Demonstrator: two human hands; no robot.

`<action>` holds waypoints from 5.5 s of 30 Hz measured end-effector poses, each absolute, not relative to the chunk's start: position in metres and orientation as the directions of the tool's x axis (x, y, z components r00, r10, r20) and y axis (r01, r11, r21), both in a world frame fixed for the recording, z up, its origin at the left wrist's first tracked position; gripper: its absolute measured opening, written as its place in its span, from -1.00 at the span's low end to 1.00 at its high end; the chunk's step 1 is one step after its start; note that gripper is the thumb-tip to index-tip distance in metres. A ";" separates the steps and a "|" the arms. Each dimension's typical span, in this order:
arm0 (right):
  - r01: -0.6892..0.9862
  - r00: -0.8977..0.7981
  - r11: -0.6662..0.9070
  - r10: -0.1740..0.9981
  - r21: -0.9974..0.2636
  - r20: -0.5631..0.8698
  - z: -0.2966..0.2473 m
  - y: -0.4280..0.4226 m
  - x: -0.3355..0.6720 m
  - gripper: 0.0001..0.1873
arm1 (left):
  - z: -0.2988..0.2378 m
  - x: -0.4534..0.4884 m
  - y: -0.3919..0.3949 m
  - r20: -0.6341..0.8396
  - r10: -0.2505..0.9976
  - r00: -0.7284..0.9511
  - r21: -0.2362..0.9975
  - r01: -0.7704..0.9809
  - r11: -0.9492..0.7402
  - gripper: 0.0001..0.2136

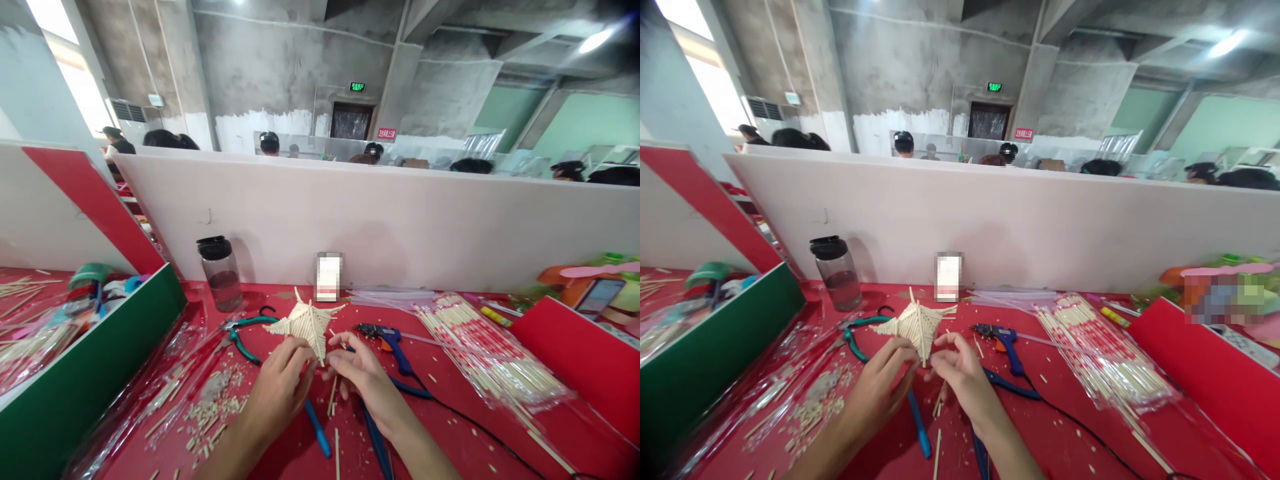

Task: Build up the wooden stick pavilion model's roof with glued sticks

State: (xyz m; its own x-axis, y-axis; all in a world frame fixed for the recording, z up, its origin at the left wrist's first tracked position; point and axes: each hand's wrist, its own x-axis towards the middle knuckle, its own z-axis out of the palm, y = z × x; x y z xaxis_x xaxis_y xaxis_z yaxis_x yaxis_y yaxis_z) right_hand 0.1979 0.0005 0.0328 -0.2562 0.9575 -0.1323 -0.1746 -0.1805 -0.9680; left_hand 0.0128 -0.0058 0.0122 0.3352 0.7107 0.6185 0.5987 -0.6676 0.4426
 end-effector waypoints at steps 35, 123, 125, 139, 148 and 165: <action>-0.149 -0.243 -0.156 0.963 -0.977 -0.116 0.037 0.004 0.199 -0.55 | 0.029 0.007 -0.009 0.669 0.490 0.559 -0.064 0.700 -0.712 -0.82; -0.334 -0.259 -0.299 0.941 -0.894 -0.218 0.023 0.004 0.195 -0.48 | 0.031 0.020 -0.014 0.479 0.796 0.371 0.415 0.703 -0.577 -0.87; -0.331 -0.254 -0.301 0.941 -0.894 -0.223 0.024 0.005 0.195 -0.48 | 0.030 0.019 -0.014 0.478 0.798 0.367 0.441 0.686 -0.579 -0.87; -0.291 -0.255 -0.274 0.946 -0.917 -0.202 0.023 0.007 0.200 -0.47 | 0.022 0.017 -0.010 0.542 0.747 0.384 0.397 0.667 -0.631 -0.83; -0.267 -0.262 -0.258 0.947 -0.929 -0.188 0.024 0.010 0.201 -0.50 | 0.022 0.020 -0.011 0.410 0.838 0.360 0.516 0.666 -0.539 -0.88; 0.472 -0.321 0.072 0.942 -0.879 -0.095 0.042 0.019 0.256 -0.77 | 0.010 -0.003 0.000 0.424 0.849 0.315 0.717 0.456 -0.527 -0.86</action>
